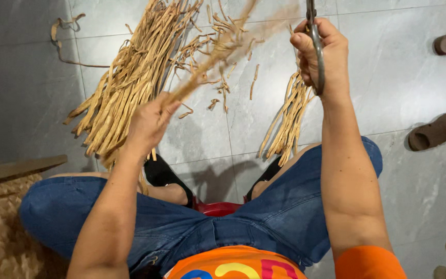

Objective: The person sits cross-legged on a stool and uses shears to trim a bundle of dried plant strips. They repeatedly gather the strips, cut them into shorter lengths, and drop the pieces onto the floor.

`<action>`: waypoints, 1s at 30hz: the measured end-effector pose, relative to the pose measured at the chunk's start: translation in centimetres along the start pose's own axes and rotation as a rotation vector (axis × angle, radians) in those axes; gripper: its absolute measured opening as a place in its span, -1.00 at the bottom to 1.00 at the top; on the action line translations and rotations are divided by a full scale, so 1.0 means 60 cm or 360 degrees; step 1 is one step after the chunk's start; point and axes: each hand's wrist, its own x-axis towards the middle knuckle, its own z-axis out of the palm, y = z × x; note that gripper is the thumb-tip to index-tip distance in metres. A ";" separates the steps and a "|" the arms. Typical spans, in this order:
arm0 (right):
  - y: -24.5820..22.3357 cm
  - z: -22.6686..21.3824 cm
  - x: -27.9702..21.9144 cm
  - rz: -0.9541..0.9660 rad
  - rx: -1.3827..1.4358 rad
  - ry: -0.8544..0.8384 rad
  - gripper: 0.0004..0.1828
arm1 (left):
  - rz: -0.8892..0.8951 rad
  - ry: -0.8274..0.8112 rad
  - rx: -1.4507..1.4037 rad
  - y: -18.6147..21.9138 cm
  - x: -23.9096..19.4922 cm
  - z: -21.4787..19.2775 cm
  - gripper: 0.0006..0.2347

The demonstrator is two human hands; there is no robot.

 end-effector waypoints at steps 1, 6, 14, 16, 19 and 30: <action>0.006 0.005 0.001 0.0041 -0.0030 0.0030 -0.75 | -0.0054 0.0067 -0.0094 -0.007 0.001 -0.001 -0.68; 0.086 0.072 -0.022 -0.0060 -0.0386 0.0005 -0.55 | 0.0074 0.0599 -0.0908 -0.030 0.021 0.017 -0.71; 0.204 0.239 -0.133 0.0167 0.0067 -0.0674 -0.28 | -0.0187 0.0444 -0.2312 -0.007 0.079 0.106 -0.74; 0.217 0.253 -0.149 0.0163 -0.0061 -0.0635 -0.30 | -0.0219 0.0515 -0.2277 0.000 0.084 0.130 -0.72; 0.245 0.246 -0.162 0.0233 -0.0115 -0.0483 -0.41 | -0.0184 0.0485 -0.2222 0.005 0.091 0.165 -0.72; 0.490 -0.033 -0.056 0.0749 -0.0692 0.0840 -0.53 | -0.0335 0.0372 -0.1078 -0.177 0.125 0.190 -0.70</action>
